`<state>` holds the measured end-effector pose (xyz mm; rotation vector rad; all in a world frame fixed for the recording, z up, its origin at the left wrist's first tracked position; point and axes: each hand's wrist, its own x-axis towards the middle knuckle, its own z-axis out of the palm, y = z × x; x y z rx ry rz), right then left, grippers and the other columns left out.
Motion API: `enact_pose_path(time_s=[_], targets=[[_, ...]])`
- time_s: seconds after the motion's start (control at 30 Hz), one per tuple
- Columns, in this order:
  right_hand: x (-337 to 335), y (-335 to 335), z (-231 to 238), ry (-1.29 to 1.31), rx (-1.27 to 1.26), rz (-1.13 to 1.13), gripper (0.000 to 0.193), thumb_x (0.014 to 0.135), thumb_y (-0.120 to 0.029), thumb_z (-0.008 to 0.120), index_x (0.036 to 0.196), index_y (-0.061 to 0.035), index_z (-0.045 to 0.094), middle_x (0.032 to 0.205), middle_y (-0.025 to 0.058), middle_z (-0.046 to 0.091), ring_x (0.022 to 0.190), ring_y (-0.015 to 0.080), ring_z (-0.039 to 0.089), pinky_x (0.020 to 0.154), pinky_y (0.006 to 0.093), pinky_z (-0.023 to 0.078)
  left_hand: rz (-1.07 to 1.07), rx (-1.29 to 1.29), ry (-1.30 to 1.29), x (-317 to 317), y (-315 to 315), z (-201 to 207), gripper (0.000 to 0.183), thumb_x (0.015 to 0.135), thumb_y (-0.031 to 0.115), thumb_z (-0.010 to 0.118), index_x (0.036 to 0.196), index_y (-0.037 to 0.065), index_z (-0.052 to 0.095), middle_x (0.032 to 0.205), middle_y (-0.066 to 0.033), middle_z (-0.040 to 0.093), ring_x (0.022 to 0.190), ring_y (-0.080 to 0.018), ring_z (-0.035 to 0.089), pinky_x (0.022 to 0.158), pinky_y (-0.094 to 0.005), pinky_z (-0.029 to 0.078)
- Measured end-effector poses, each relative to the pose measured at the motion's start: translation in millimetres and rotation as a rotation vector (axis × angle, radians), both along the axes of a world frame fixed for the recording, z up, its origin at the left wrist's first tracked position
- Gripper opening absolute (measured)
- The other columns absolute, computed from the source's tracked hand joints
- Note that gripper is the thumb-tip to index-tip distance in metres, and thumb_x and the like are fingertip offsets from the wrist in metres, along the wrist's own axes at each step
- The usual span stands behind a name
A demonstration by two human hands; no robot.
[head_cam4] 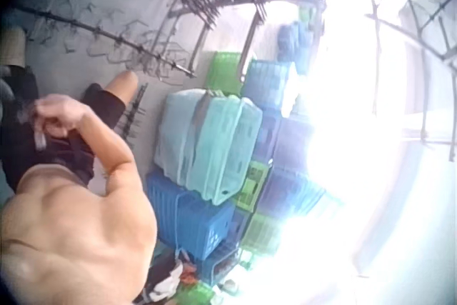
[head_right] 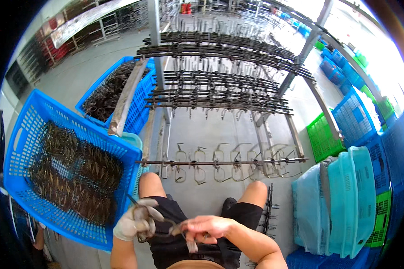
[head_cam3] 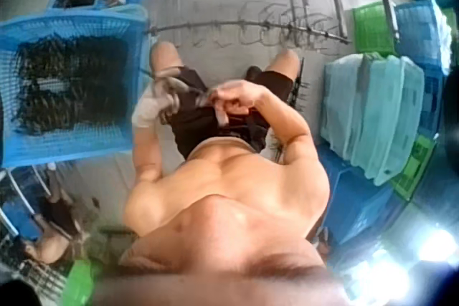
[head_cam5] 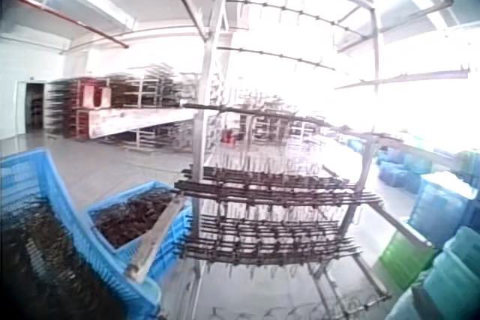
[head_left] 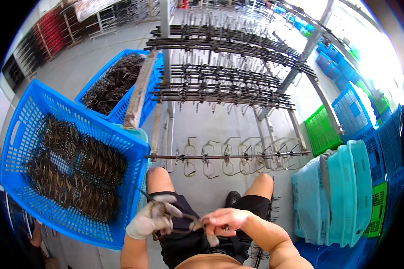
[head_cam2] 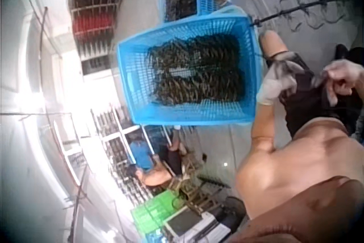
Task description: The person picks up metal rings from a blue basket and hangs them one by one onto a metal rack. The person continues to fill the rack with the metal rings.
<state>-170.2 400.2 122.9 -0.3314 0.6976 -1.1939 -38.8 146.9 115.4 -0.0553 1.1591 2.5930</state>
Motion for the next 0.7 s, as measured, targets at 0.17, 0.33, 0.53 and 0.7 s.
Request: enact_pose_path(time_s=[0.17, 0.33, 0.53, 0.7], targets=[[-18, -31, -16, 0.229, -0.344, -0.899, 0.059, 0.097, -0.036, 0.041, 0.140, 0.0009, 0.025, 0.073, 0.0057, 0.055, 0.050, 0.0084, 0.043, 0.042, 0.0203, 0.033, 0.696, -0.176, -0.144, 14, -13, 3, 0.041, 0.089, 0.029, 0.056, 0.119, 0.004, 0.046, 0.088, -0.0128, 0.065, 0.058, -0.0198, 0.064, 0.040, -0.0246, 0.046], [-10, -152, -69, 0.805, 0.113, -1.286, 0.042, 0.100, -0.025, 0.035, 0.134, -0.0009, 0.036, 0.114, 0.0098, 0.044, 0.060, 0.0117, 0.054, 0.051, 0.0237, 0.048, 0.623, -0.267, -0.348, 4, -3, 3, 0.045, 0.084, 0.024, 0.065, 0.116, -0.003, 0.048, 0.099, -0.0188, 0.064, 0.073, -0.0218, 0.067, 0.049, -0.0249, 0.053], [0, -170, -69, 0.701, 0.331, -1.317, 0.042, 0.098, -0.032, 0.038, 0.113, 0.0051, 0.052, 0.120, 0.0116, 0.038, 0.068, 0.0120, 0.055, 0.049, 0.0244, 0.048, 0.525, -0.625, -0.321, 8, 1, -48, 0.041, 0.078, 0.003, 0.066, 0.115, -0.003, 0.049, 0.109, -0.0123, 0.060, 0.093, -0.0193, 0.062, 0.083, -0.0278, 0.049], [6, -167, -85, 0.761, 0.312, -1.372, 0.040, 0.099, -0.029, 0.038, 0.109, 0.0070, 0.051, 0.123, 0.0084, 0.037, 0.059, 0.0130, 0.052, 0.044, 0.0251, 0.045, 0.623, -1.450, 0.001, 27, 31, -91, 0.041, 0.073, 0.010, 0.068, 0.110, 0.000, 0.054, 0.114, -0.0166, 0.051, 0.104, -0.0345, 0.050, 0.090, -0.0405, 0.043]])
